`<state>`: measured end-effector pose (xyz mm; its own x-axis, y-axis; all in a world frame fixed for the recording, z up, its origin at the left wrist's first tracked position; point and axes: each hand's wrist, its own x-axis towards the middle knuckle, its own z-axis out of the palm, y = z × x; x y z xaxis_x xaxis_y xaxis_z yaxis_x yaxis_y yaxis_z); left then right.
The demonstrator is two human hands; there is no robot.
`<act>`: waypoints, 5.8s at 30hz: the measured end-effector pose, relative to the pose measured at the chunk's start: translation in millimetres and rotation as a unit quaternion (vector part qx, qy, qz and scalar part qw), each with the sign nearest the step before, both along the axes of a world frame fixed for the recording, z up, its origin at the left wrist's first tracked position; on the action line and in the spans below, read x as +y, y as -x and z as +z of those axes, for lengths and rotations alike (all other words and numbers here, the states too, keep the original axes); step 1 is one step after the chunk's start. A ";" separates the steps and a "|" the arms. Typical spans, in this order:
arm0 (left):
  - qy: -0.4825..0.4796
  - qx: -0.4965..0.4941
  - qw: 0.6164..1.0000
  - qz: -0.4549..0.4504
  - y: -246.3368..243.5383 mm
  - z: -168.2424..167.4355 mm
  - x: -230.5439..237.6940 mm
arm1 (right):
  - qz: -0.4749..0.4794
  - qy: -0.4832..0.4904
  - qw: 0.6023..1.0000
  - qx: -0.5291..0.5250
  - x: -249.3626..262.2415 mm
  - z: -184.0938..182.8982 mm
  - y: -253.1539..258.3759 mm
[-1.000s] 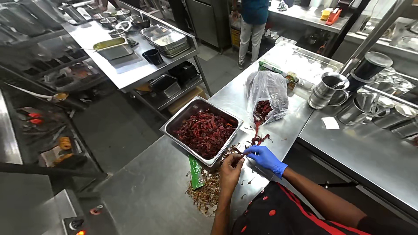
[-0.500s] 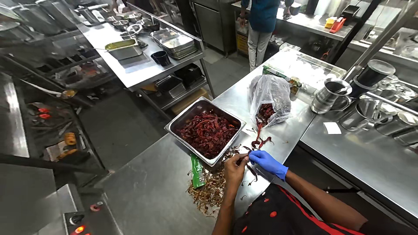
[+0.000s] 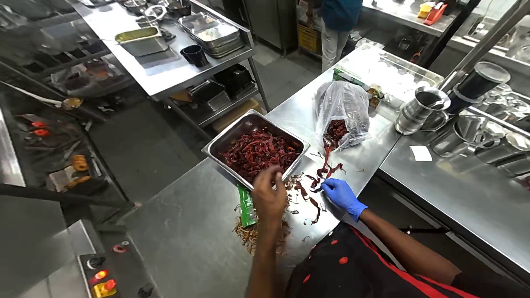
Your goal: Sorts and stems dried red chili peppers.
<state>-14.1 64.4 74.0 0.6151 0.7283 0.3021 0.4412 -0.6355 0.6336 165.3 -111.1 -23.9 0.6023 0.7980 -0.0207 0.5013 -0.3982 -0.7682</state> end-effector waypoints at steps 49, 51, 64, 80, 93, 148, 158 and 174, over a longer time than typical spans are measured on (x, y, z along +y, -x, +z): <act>0.330 -0.069 0.940 -0.048 -7.4 -120.3 -83.2 | 0.057 -0.029 0.902 0.427 1.7 -12.0 26.2; 0.326 -0.099 0.940 -0.034 -7.9 -121.9 -82.7 | 0.066 -0.011 0.911 0.408 3.5 -12.7 27.3; 0.344 -0.096 0.933 0.040 -2.0 -122.3 -38.3 | -0.034 -0.176 0.775 0.606 -1.2 5.0 29.2; 0.230 0.124 0.961 0.089 -18.3 -111.6 -29.6 | -0.011 -0.119 0.856 0.503 -7.9 6.9 26.7; 0.112 0.090 0.988 -0.059 -6.7 -79.5 -58.7 | 0.047 -0.064 0.948 0.309 8.1 15.9 28.9; 0.673 -0.249 0.696 0.000 -9.4 -94.1 -35.8 | 0.026 -0.080 0.864 0.496 6.0 15.3 39.1; 0.734 -0.355 0.576 -0.051 -2.3 -93.6 -44.4 | 0.093 -0.148 0.841 0.512 21.1 26.0 35.8; 0.633 -0.388 0.669 -0.050 -6.5 -93.3 -62.2 | 0.055 -0.135 0.886 0.440 18.6 37.5 36.6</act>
<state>-7.6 2.3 -19.4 0.6953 0.6696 -0.2611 -0.3361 0.6240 0.7055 128.7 -92.5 13.6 0.3661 0.8981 -0.2437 -0.3146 -0.1270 -0.9407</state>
